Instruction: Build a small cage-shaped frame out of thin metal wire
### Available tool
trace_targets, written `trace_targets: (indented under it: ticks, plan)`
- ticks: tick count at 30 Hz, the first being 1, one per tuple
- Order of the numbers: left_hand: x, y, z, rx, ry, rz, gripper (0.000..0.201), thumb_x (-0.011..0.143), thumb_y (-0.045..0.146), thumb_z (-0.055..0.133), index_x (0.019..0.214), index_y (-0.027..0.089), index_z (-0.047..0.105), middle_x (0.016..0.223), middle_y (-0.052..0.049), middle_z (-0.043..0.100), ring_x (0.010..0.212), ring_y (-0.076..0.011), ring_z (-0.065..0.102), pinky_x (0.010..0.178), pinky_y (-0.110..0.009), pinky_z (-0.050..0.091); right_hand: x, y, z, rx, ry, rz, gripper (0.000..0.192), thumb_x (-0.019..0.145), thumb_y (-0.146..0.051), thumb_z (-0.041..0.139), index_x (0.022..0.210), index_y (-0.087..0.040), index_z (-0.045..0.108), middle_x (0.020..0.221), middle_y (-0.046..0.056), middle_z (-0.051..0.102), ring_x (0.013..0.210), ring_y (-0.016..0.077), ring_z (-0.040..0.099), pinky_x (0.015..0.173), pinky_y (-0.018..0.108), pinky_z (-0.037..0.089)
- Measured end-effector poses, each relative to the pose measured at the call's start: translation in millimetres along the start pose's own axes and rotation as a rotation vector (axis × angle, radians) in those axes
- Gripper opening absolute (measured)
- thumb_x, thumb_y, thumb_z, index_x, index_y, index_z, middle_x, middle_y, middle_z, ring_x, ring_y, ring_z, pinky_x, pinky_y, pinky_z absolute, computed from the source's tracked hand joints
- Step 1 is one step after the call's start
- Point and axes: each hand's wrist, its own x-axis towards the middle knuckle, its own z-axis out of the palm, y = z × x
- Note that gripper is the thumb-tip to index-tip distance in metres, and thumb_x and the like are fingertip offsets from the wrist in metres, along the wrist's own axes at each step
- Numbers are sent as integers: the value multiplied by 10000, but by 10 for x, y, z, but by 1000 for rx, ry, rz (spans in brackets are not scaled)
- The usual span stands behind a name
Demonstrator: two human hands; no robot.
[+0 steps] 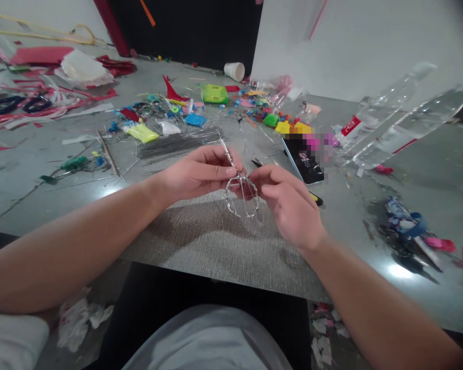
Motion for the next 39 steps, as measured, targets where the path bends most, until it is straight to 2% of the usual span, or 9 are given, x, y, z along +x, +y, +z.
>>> trace_targets:
  ticks: [7, 12, 14, 17, 20, 23, 26, 31, 39]
  plan:
    - [-8, 11, 1, -55, -8, -8, 149, 797, 314, 842, 847, 221, 737, 784, -20, 682, 703, -160, 656, 630, -315, 564, 57, 34, 15, 183, -156, 104, 194, 792, -234, 817, 943, -228, 695, 896, 11, 751, 838, 174, 705, 841, 372, 571]
    - [1, 26, 29, 2, 22, -29, 195, 776, 308, 853, 806, 200, 693, 801, -29, 701, 739, -172, 682, 691, -335, 559, 44, -4, 55, 119, -96, 30, 199, 800, -338, 866, 865, -211, 725, 792, 2, 732, 720, 137, 671, 716, 316, 580]
    - [15, 11, 31, 22, 80, -49, 254, 762, 316, 864, 926, 213, 700, 824, -18, 689, 721, -150, 665, 686, -316, 547, 37, 4, 61, 131, -53, 6, 169, 820, -330, 852, 859, -214, 735, 750, -11, 710, 676, 125, 652, 675, 299, 574]
    - [47, -53, -11, 116, 229, -41, 604, 766, 321, 861, 1307, 294, 593, 982, -26, 692, 779, -138, 669, 710, -302, 555, 31, 29, 55, 158, -9, 12, 131, 851, -325, 825, 873, -225, 744, 725, -22, 684, 658, 121, 633, 639, 288, 561]
    - [77, -118, -94, 444, 350, 125, 785, 753, 337, 874, 1438, 323, 493, 1155, -80, 682, 948, -179, 684, 781, -320, 571, 31, 52, 34, 152, 22, 50, 92, 891, -308, 780, 881, -227, 738, 710, -19, 691, 658, 129, 641, 643, 294, 560]
    - [82, -105, -130, 858, 348, 374, 580, 750, 366, 877, 1280, 284, 656, 1330, -108, 633, 1156, -235, 631, 864, -340, 561, 43, 66, 14, 130, 64, 62, 69, 903, -270, 751, 865, -218, 728, 692, -17, 697, 641, 131, 644, 647, 297, 554]
    - [71, -41, -70, 1039, 200, 532, 308, 835, 365, 807, 1113, 251, 740, 1150, -88, 719, 1059, -215, 670, 861, -338, 557, 66, 77, 14, 134, 101, 73, 76, 890, -249, 749, 831, -209, 721, 674, -18, 685, 631, 130, 636, 630, 291, 541]
    - [47, -34, 77, 1092, 50, 472, 95, 921, 316, 697, 940, 230, 734, 852, -45, 727, 783, -160, 671, 722, -293, 558, 93, 94, 34, 140, 104, 121, 129, 888, -290, 741, 798, -205, 705, 646, -16, 666, 621, 131, 626, 636, 299, 540]
    - [-3, -116, 77, 857, 149, 291, 253, 881, 304, 759, 1116, 213, 729, 888, -59, 752, 730, -152, 734, 583, -214, 581, 105, 67, 33, 97, 208, 154, 143, 864, -279, 723, 744, -201, 721, 657, -8, 639, 610, 117, 578, 585, 275, 479]
